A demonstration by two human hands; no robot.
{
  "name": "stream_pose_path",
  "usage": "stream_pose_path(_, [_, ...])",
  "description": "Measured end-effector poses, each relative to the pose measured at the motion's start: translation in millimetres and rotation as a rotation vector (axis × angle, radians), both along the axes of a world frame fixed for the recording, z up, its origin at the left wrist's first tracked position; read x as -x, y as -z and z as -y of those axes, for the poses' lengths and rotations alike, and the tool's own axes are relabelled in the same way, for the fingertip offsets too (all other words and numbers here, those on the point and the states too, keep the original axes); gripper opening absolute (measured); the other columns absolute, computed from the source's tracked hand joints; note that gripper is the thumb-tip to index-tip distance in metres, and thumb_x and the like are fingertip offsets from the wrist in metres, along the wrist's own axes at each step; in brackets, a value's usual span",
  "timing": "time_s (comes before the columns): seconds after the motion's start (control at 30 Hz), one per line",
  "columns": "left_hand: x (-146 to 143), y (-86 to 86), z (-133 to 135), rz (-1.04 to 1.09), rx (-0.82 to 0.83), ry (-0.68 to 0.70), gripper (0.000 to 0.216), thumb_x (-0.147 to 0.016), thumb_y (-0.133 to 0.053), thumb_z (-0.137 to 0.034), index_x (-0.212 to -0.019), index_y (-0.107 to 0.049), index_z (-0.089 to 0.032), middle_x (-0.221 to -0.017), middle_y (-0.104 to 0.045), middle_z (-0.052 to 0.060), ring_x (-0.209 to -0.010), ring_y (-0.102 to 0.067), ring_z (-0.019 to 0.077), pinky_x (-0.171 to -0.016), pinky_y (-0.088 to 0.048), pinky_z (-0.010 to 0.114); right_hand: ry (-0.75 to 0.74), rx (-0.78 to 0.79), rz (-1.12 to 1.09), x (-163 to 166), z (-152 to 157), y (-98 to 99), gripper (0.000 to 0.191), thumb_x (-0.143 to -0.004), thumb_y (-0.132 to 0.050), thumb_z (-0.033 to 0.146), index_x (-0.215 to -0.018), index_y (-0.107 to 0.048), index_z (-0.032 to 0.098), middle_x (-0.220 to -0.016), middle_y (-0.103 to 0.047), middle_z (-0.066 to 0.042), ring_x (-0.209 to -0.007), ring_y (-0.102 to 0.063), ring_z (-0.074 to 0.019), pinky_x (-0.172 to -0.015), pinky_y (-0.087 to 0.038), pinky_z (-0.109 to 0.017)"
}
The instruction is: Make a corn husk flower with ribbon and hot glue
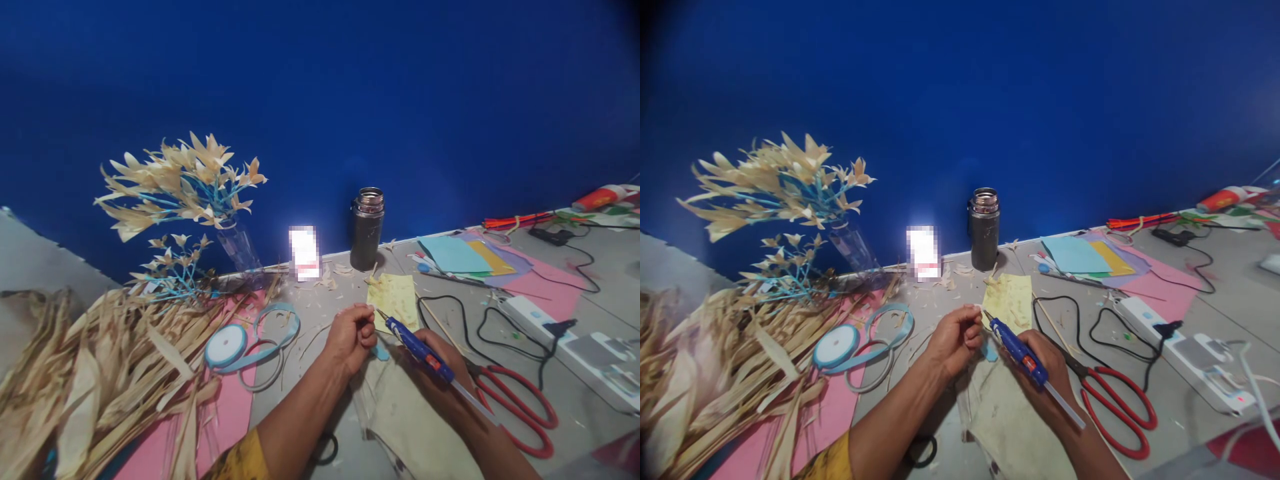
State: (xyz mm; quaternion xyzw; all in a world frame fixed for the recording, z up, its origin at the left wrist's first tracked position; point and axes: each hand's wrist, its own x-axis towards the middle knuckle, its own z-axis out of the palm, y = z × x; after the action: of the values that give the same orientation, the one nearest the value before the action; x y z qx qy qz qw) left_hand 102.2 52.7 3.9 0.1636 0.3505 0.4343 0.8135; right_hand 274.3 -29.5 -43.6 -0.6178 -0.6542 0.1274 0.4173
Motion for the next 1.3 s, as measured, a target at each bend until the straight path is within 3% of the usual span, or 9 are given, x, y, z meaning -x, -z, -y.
stream_pose_path(0.2, [1.6,0.7,-0.3,0.011,-0.004,-0.012,0.024,-0.060,-0.077,-0.015,-0.067,-0.054,-0.015,-0.060,-0.053,-0.005,-0.041,-0.032,0.0011,-0.038,-0.019,0.015,0.067,0.012,-0.031,-1.2,2.0,-1.2,0.033,-0.089,-0.064,0.054,-0.074,-0.062,0.025,-0.061,-0.065,0.002,-0.053,-0.058,-0.0179,-0.052,-0.045,-0.027])
stream_pose_path(0.43, [2.1,-0.5,-0.7,0.011,-0.016,-0.016,0.023,-0.061,-0.076,-0.013,-0.066,-0.054,-0.015,-0.058,-0.052,-0.005,-0.041,-0.032,0.0013,-0.038,-0.017,0.014,-0.004,-0.004,0.043,-1.4,-0.7,-0.7,0.032,-0.092,-0.060,0.052,-0.077,-0.062,0.024,-0.068,-0.069,-0.001,-0.059,-0.062,-0.0188,-0.057,-0.046,-0.028])
stream_pose_path(0.67, [3.4,-1.2,-0.9,0.007,-0.020,-0.009,0.023,-0.061,-0.076,-0.014,-0.067,-0.054,-0.015,-0.059,-0.052,-0.004,-0.042,-0.032,0.0014,-0.038,-0.018,0.014,0.096,-0.046,-0.007,-2.8,1.4,-1.8,0.030,-0.090,-0.064,0.052,-0.077,-0.063,0.025,-0.063,-0.066,0.001,-0.054,-0.059,-0.0185,-0.055,-0.045,-0.028])
stream_pose_path(0.87, [1.8,1.8,0.2,-0.002,-0.028,-0.003,0.023,-0.061,-0.077,-0.014,-0.067,-0.055,-0.015,-0.059,-0.052,-0.004,-0.042,-0.032,0.0013,-0.038,-0.017,0.015,-0.037,-0.078,0.039,-2.0,0.2,-1.4,0.028,-0.092,-0.061,0.047,-0.077,-0.063,0.024,-0.071,-0.069,-0.002,-0.061,-0.064,-0.0192,-0.058,-0.046,-0.028])
stream_pose_path(1.1, [3.3,3.2,-2.4,-0.006,-0.042,-0.004,0.024,-0.062,-0.076,-0.014,-0.067,-0.053,-0.016,-0.059,-0.052,-0.005,-0.041,-0.031,0.0011,-0.038,-0.016,0.015,0.065,-0.084,0.027,-5.2,0.5,0.7,0.028,-0.092,-0.060,0.049,-0.079,-0.063,0.025,-0.070,-0.069,-0.002,-0.061,-0.063,-0.0194,-0.060,-0.047,-0.029])
stream_pose_path(1.3, [2.9,2.2,-1.7,-0.010,-0.060,-0.005,0.028,-0.059,-0.079,-0.013,-0.067,-0.053,-0.016,-0.058,-0.050,-0.006,-0.041,-0.031,0.0008,-0.038,-0.014,0.015,0.001,-0.085,0.144,-6.8,-3.2,9.7,0.021,-0.093,-0.055,0.040,-0.081,-0.062,0.025,-0.075,-0.070,-0.005,-0.069,-0.065,-0.0215,-0.064,-0.047,-0.031])
